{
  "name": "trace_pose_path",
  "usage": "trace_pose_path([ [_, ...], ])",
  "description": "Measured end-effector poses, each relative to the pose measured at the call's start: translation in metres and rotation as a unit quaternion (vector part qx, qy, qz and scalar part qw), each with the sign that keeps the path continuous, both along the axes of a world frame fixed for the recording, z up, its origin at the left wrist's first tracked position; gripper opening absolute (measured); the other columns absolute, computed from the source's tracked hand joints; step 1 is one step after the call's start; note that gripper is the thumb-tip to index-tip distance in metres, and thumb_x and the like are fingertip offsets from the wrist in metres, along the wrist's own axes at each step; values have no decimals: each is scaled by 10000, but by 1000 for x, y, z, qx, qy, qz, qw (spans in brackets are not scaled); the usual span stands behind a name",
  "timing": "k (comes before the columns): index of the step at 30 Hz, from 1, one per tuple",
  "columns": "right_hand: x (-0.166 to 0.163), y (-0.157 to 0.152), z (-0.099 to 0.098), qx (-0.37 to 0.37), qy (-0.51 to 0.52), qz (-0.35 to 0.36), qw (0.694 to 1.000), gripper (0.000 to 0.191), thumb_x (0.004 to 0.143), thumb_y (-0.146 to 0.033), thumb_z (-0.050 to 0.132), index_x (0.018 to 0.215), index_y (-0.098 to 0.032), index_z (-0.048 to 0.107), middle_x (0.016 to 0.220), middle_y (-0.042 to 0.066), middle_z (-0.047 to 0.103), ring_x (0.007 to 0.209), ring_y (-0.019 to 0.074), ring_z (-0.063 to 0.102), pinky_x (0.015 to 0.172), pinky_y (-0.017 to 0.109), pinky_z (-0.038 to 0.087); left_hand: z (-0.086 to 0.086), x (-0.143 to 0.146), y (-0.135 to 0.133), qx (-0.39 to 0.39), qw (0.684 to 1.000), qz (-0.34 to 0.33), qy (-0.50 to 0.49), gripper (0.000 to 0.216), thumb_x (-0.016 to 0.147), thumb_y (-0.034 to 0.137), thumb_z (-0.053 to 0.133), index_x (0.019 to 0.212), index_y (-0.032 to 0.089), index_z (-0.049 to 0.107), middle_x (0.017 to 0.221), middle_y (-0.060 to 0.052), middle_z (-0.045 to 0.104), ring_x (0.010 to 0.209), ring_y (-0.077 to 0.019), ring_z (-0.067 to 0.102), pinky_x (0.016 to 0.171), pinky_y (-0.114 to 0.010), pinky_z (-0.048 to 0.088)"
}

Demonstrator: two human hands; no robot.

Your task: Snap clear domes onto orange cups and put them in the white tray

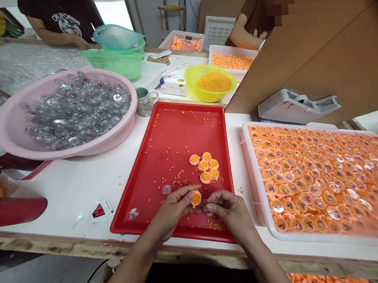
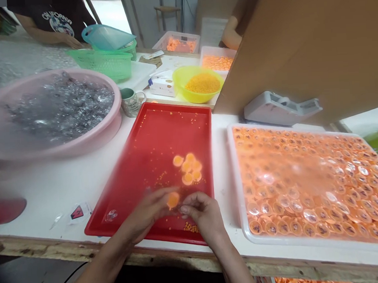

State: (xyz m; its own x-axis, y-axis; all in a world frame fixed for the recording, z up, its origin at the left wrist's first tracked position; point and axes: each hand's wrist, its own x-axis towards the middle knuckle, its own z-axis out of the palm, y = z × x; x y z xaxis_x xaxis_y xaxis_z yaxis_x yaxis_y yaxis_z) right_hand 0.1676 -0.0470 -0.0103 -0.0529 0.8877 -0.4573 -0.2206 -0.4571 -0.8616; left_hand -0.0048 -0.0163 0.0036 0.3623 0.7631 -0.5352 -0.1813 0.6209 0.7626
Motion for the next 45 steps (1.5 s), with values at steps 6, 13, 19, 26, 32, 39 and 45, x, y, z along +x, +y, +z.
trace_pose_path([
  [6,-13,-11,1,-8,23,-47,999,242,671,-344,805,699,-159,651,619,-1,644,570,114,554,567,234,435,-7,16,-8,14,996,91,6,280,819,333,670,1052,179,687,968,-55,687,865,-157,609,779,-257,501],
  [13,-17,-13,-6,6,-29,-104,994,247,671,-362,781,680,-157,643,612,-21,581,569,106,478,568,242,381,-5,28,-11,-12,991,126,-53,248,808,245,671,1032,148,717,990,-86,707,933,-187,626,848,-303,525],
  [19,-11,-8,-17,41,-102,-128,986,228,702,-363,749,701,-160,645,655,-5,607,640,137,519,632,267,393,-5,35,-14,-14,988,145,-53,140,794,217,675,882,123,731,937,-77,704,944,-193,635,912,-345,528],
  [26,-14,-15,-17,38,-90,-111,989,237,727,-370,729,692,-164,617,647,-17,568,625,128,485,604,253,378,-11,42,-14,-35,973,216,-66,147,781,202,688,906,130,712,920,-63,696,884,-153,635,849,-284,544],
  [32,-15,-11,-21,49,-117,-158,979,234,738,-383,719,730,-167,629,681,-7,592,660,142,518,644,266,412,-8,43,-16,-12,981,188,-39,138,789,222,684,878,119,709,892,-67,696,908,-172,639,897,-325,531],
  [39,-18,-12,-18,102,-193,-166,962,177,799,-339,666,756,-182,595,685,-10,589,637,149,537,601,265,438,-10,45,-22,5,982,186,-31,203,710,204,770,889,164,682,919,-36,696,874,-148,634,803,-250,527],
  [45,-17,-14,-13,219,-330,-132,909,87,873,-236,583,795,-198,593,761,-4,584,696,152,544,625,263,432,-11,39,-18,34,989,131,-55,348,754,180,720,1097,212,672,1038,-34,693,993,-149,607,898,-234,474],
])
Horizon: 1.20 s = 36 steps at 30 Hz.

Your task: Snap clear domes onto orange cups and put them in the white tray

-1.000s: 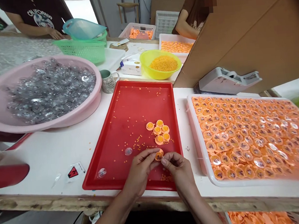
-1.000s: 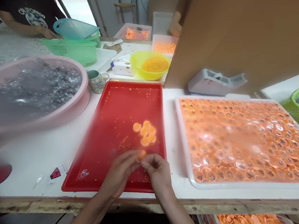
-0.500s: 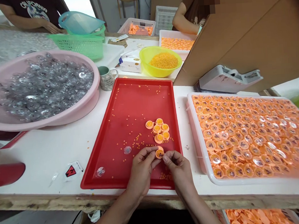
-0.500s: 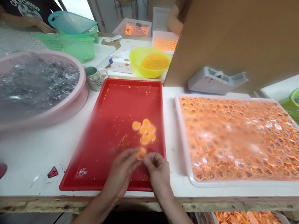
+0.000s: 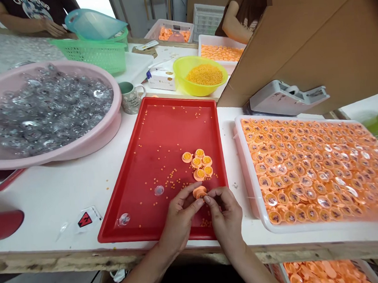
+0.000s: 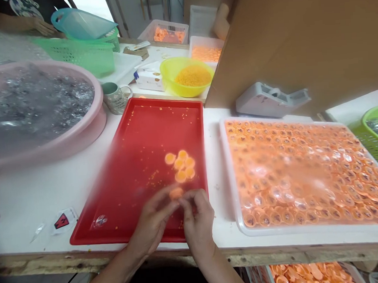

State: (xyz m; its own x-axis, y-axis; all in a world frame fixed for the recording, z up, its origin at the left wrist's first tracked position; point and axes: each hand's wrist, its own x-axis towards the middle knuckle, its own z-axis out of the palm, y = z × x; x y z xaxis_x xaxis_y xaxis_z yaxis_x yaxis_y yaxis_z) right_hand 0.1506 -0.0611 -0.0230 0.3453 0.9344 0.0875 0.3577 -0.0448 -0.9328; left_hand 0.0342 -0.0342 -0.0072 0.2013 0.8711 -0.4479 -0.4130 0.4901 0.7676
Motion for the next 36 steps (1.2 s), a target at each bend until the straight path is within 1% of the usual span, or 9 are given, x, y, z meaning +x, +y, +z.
trace_pose_path([
  [5,4,2,-2,27,-40,30,998,96,875,-160,556,797,-203,592,794,8,583,727,157,551,635,266,440,1,-8,11,64,992,-54,93,193,728,174,726,917,186,690,932,-36,706,914,-166,636,828,-244,494],
  [9,4,2,-1,60,-70,34,995,130,866,-110,554,803,-206,614,831,22,591,778,164,578,683,279,466,-1,-8,10,76,990,-43,110,175,703,173,741,863,183,672,888,-35,705,893,-181,652,815,-262,506],
  [14,0,-2,5,102,-109,8,989,182,873,-66,525,854,-216,627,877,33,585,829,168,592,744,292,482,-6,0,-2,18,999,9,35,318,740,161,717,1053,194,673,1055,-54,703,1002,-181,634,901,-269,484],
  [21,-2,-9,1,136,-150,40,978,267,879,-40,477,974,-226,642,935,59,602,867,183,595,762,307,495,2,7,-3,-13,997,31,-63,242,714,73,691,930,172,649,961,-37,695,927,-142,618,845,-223,477],
  [25,-4,-8,1,88,-90,-18,992,129,890,-121,538,939,-218,606,831,24,628,760,166,607,693,281,493,3,7,-3,-13,997,34,-65,240,718,74,695,917,187,623,988,-40,701,946,-151,633,851,-233,482],
  [28,-3,-7,3,51,-60,-15,997,66,900,-166,549,905,-210,598,791,10,623,704,151,591,631,258,471,2,4,-3,18,998,33,-59,232,733,96,703,916,211,618,1014,-33,707,989,-176,641,892,-275,488],
  [30,-1,-6,5,62,-71,15,995,99,907,-145,532,877,-211,599,780,9,617,700,147,581,625,255,461,3,-1,-1,55,998,8,-25,239,760,132,697,968,234,640,1046,-33,708,1007,-187,641,909,-295,491],
  [33,4,-5,8,90,-95,50,990,146,904,-102,519,893,-215,611,807,23,625,737,154,592,662,270,472,10,-9,4,114,987,-67,92,267,790,179,679,1050,237,702,1104,-60,705,1035,-205,637,930,-293,486],
  [36,8,-5,11,99,-100,71,988,165,890,-85,538,902,-217,636,822,31,638,756,161,608,686,279,487,17,-14,8,152,969,-95,169,204,782,192,685,972,214,756,1042,-81,728,997,-226,655,893,-288,509],
])
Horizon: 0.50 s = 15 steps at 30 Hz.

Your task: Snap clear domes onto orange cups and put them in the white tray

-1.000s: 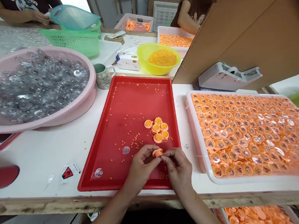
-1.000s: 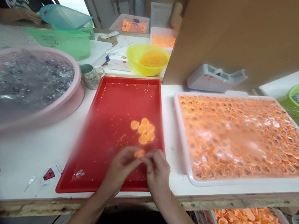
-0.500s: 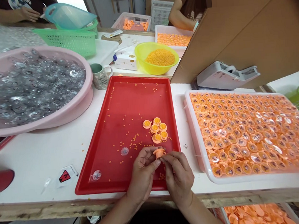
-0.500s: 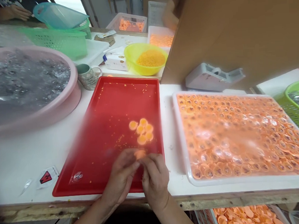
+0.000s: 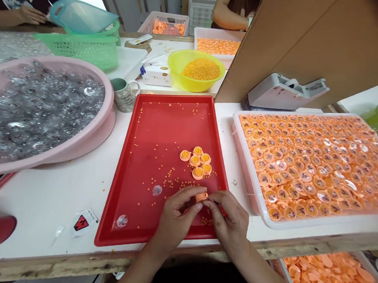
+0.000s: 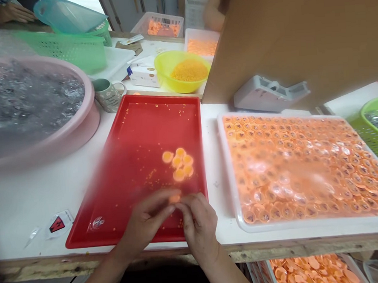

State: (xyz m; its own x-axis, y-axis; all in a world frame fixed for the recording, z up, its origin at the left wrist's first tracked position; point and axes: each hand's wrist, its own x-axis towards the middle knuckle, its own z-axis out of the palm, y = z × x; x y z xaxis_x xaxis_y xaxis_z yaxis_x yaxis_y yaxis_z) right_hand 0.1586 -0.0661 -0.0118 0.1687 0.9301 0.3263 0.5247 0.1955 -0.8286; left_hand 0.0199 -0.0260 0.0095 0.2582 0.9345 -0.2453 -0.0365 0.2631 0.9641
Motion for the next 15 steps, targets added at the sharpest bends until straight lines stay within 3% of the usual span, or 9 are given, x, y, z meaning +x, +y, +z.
trace_pose_path([
  [5,0,-1,5,7,7,-9,1000,152,867,-79,575,862,-211,651,794,27,639,735,158,611,671,277,491,-6,1,-7,0,998,53,-29,147,760,168,715,883,228,770,1018,-62,740,958,-208,677,877,-274,534],
  [15,-7,0,7,-9,47,-26,999,151,865,-99,581,844,-214,677,781,35,646,714,161,608,620,277,486,-20,8,-17,-100,973,126,-168,367,717,140,766,1064,245,710,1048,-43,737,983,-197,672,879,-279,539],
])
